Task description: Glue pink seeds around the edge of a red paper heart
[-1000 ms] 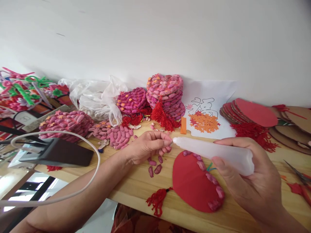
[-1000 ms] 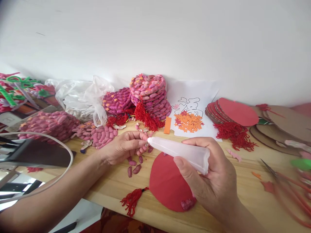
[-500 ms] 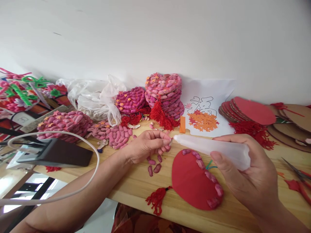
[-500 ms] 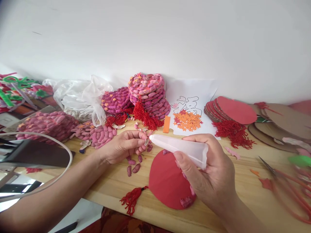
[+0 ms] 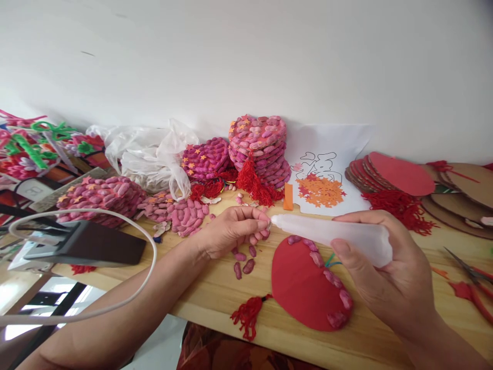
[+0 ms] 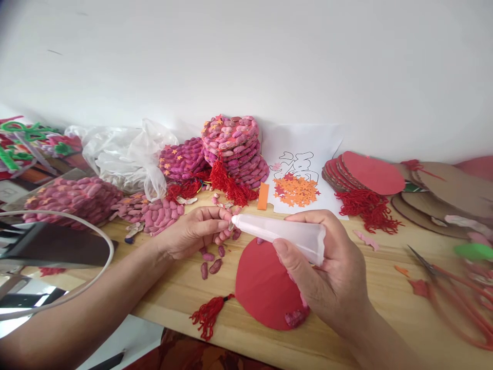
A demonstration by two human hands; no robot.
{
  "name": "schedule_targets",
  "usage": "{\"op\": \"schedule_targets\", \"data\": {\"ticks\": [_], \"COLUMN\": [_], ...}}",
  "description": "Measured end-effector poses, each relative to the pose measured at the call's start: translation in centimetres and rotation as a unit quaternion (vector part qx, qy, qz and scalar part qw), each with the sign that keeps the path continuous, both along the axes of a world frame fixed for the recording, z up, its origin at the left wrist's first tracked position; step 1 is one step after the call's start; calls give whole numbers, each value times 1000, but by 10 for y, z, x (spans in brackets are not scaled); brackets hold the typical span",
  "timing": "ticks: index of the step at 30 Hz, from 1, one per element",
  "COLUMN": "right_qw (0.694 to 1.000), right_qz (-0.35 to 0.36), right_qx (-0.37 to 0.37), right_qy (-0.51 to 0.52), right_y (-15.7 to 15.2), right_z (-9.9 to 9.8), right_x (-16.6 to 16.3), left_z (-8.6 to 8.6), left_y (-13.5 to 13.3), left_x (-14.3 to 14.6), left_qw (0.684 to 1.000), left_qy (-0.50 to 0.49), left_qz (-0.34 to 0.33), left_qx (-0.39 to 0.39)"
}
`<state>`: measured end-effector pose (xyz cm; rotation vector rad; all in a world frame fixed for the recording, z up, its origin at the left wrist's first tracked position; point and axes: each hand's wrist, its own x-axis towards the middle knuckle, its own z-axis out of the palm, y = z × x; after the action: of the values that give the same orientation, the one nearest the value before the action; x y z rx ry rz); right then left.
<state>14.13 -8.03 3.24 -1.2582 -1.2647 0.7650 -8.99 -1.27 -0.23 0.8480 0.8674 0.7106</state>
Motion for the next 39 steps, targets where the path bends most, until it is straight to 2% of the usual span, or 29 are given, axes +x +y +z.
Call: {"op": "schedule_targets", "data": {"ticks": [4, 13, 18, 23, 30, 39], "right_qw": [999, 999, 997, 995, 993, 994], "right_qz": [7, -1, 38, 50, 41, 57], "right_qx": [-27, -25, 39, 10, 16, -1], "right_qy": [38, 32, -57, -82, -107, -97], "right_y": [0, 2, 4, 0, 1, 1], "right_z": [0, -1, -8, -12, -9, -14], "right_x": [1, 2, 12, 13, 13, 15], "left_z": [0, 1, 3, 0, 5, 6], "left_y": [0, 0, 1, 2, 0, 0], "left_x": [0, 0, 1, 1, 3, 2], "left_qw": [1000, 1000, 999, 999, 998, 998], "left_qy": [3, -3, -20, -27, -26, -27], "left_qz": [-1, 1, 28, 40, 48, 50], "left_qx": [0, 1, -9, -3, -14, -22]}}
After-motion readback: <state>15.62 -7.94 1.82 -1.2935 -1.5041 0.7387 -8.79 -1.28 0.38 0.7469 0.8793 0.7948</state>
